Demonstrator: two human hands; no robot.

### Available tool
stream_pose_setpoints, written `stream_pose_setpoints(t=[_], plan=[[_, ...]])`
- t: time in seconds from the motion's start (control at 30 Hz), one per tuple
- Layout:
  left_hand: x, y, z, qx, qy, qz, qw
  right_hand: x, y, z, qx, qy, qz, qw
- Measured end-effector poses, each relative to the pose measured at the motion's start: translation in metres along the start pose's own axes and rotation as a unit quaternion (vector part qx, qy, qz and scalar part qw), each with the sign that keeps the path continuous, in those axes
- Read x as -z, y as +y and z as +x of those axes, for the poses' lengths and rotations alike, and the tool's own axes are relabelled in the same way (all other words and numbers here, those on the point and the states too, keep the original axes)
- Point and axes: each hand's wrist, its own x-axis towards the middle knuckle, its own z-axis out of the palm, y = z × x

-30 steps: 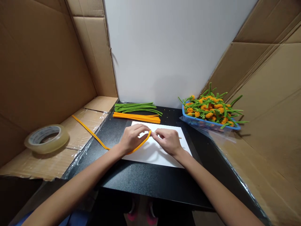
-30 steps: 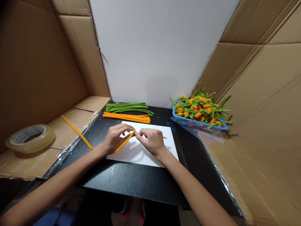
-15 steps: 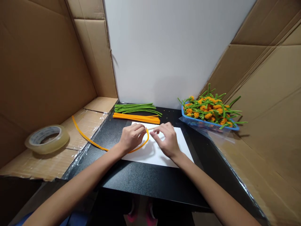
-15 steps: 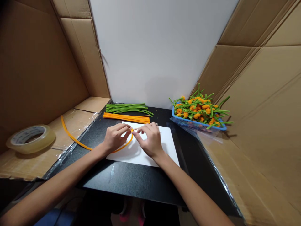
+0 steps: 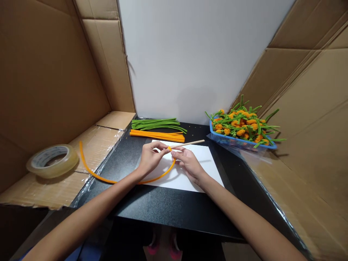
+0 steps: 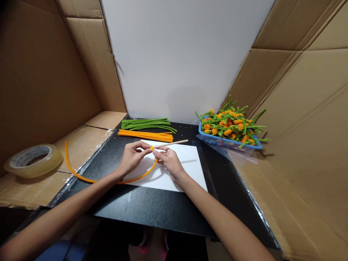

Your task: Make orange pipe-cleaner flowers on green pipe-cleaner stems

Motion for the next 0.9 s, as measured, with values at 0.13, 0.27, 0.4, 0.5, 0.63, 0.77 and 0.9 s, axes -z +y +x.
stream_pose_setpoints(t=[0.13, 0.27, 0.4, 0.5, 0.63, 0.77, 0.9], plan=[[-0.001, 0.002, 0.003, 0.079, -0.047, -0.079, 0.993, 0.003, -0.002, 0.001, 0.064, -0.005, -0.027, 0.998], [0.001, 0.004, 0.005, 0.085, -0.073, -0.068, 0.991, 0.010, -0.005, 0.004, 0.093, -0.016, -0.091, 0.991], [0.004, 0.003, 0.006, 0.105, -0.116, -0.064, 0.986, 0.015, -0.008, 0.005, 0.112, -0.018, -0.139, 0.984], [0.003, 0.002, 0.006, 0.130, -0.139, -0.093, 0.977, 0.016, -0.010, 0.004, 0.133, -0.019, -0.184, 0.974], [0.001, 0.002, 0.005, 0.155, -0.154, -0.129, 0.967, 0.017, -0.012, 0.002, 0.155, -0.011, -0.256, 0.954], [0.000, 0.004, 0.004, 0.194, -0.171, -0.152, 0.954, 0.018, -0.014, -0.001, 0.178, -0.006, -0.305, 0.936], [-0.001, 0.004, 0.004, 0.183, -0.190, -0.165, 0.950, 0.017, -0.021, -0.004, 0.189, -0.008, -0.326, 0.926]])
